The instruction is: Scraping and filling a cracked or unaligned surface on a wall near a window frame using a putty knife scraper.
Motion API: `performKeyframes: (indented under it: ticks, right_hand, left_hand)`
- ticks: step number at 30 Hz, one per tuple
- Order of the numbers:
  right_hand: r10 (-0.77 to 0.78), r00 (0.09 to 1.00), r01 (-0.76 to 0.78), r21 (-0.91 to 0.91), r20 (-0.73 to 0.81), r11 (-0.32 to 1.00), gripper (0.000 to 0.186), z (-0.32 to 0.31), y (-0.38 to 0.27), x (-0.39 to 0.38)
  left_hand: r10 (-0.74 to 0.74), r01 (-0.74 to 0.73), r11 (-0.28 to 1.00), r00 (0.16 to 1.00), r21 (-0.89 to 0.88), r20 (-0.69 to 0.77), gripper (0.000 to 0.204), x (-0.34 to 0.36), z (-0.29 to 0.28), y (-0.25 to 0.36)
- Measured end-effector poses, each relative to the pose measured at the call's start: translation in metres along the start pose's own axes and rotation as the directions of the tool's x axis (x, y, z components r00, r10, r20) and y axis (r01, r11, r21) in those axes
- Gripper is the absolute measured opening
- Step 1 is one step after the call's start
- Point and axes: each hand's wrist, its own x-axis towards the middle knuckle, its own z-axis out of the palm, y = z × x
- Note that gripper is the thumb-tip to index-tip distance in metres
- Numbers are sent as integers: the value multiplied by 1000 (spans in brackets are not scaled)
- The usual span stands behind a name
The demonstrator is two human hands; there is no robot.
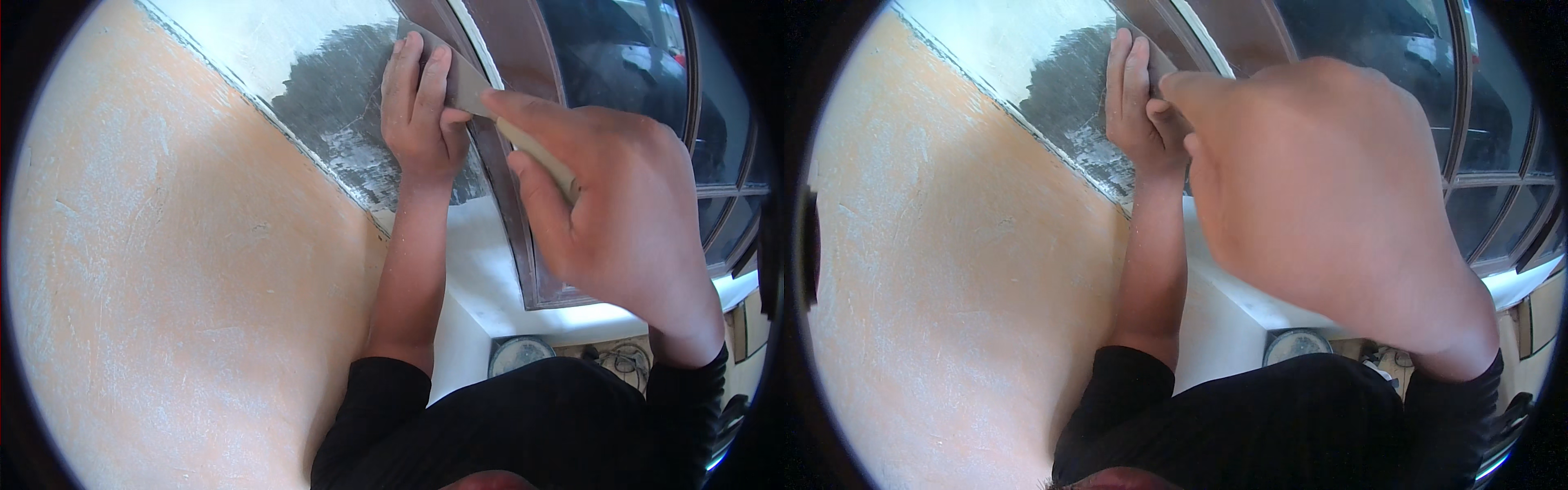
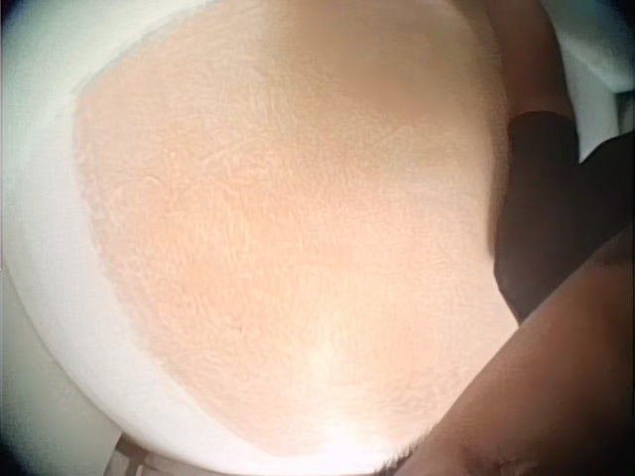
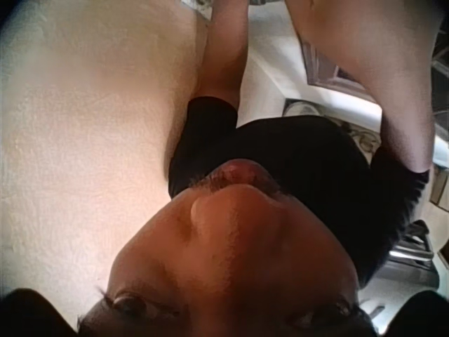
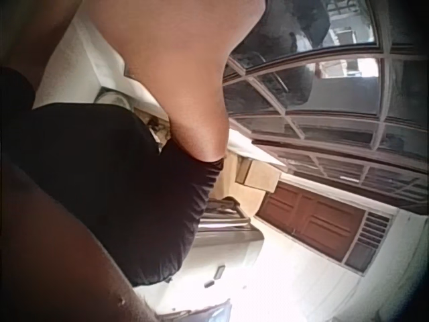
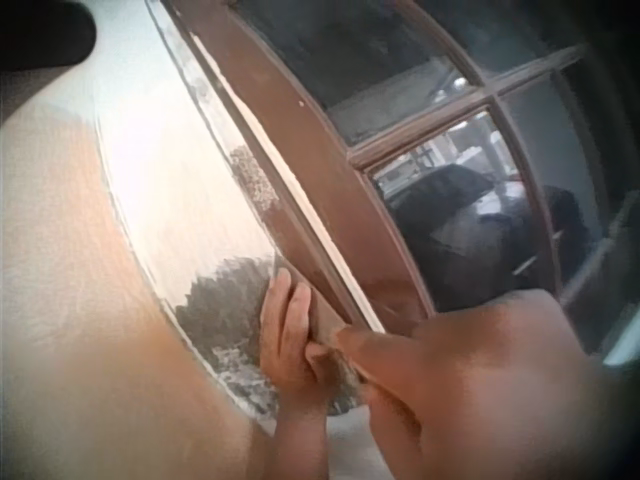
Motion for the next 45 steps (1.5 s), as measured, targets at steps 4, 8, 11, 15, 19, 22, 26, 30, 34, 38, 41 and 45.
performKeyframes:
  ticks: [4, 8, 11, 15, 19, 22, 26, 30, 34, 38, 41, 45]
  right_hand:
    - [14, 1000, -13, 43, -18, 999, 34, 3, 3, 8]
    - [-24, 1000, 24, 13, 19, 1000, 34, -1, -1, 8]
    - [-69, 997, 70, 20, -25, 997, 34, 1, -8, 7]
    - [-28, 999, 31, 80, -27, 996, 33, 2, -2, 13]
    - [-136, 990, 137, 9, -43, 991, 33, 2, -5, 12]
    - [-60, 997, 63, 76, -50, 995, 34, 4, -2, 14]
    - [-82, 996, 84, 54, -29, 995, 33, 1, -4, 18]
    - [-140, 988, 143, 42, -65, 989, 33, 3, -8, 11]
    - [-96, 995, 97, 16, -41, 995, 34, 1, -8, 12]
    - [-99, 995, 100, 45, -34, 994, 34, 2, -9, 12]
    - [-106, 994, 107, 65, -17, 992, 34, 9, -7, 13]
    - [-113, 991, 116, 37, -68, 993, 34, 4, -5, 14]
  left_hand:
    - [-10, 13, 996, 1000, 90, -30, 58, 3, 0, -2]
    - [-51, 51, 999, 999, 1, -17, 59, 2, -1, -1]
    - [-50, 50, 999, 998, -4, -33, 60, 1, 0, 0]
    - [-45, 44, 999, 998, -20, -42, 60, 3, 1, -3]
    - [-52, 49, 998, 997, -42, -59, 60, 1, 0, -1]
    - [-34, 38, 998, 998, 53, -61, 59, 4, 2, -3]
    - [-40, 36, 998, 996, -52, -80, 58, 2, 1, -5]
    - [-52, 52, 999, 997, 7, -63, 59, 1, 0, 0]
    - [-49, 50, 998, 997, 26, -55, 60, 4, -1, 0]
    - [-80, 75, 995, 995, -71, -67, 60, -2, 0, 1]
    - [-79, 81, 997, 994, 15, -69, 61, -6, 0, -2]
    - [-35, 36, 999, 996, 11, -78, 61, 4, 0, -1]
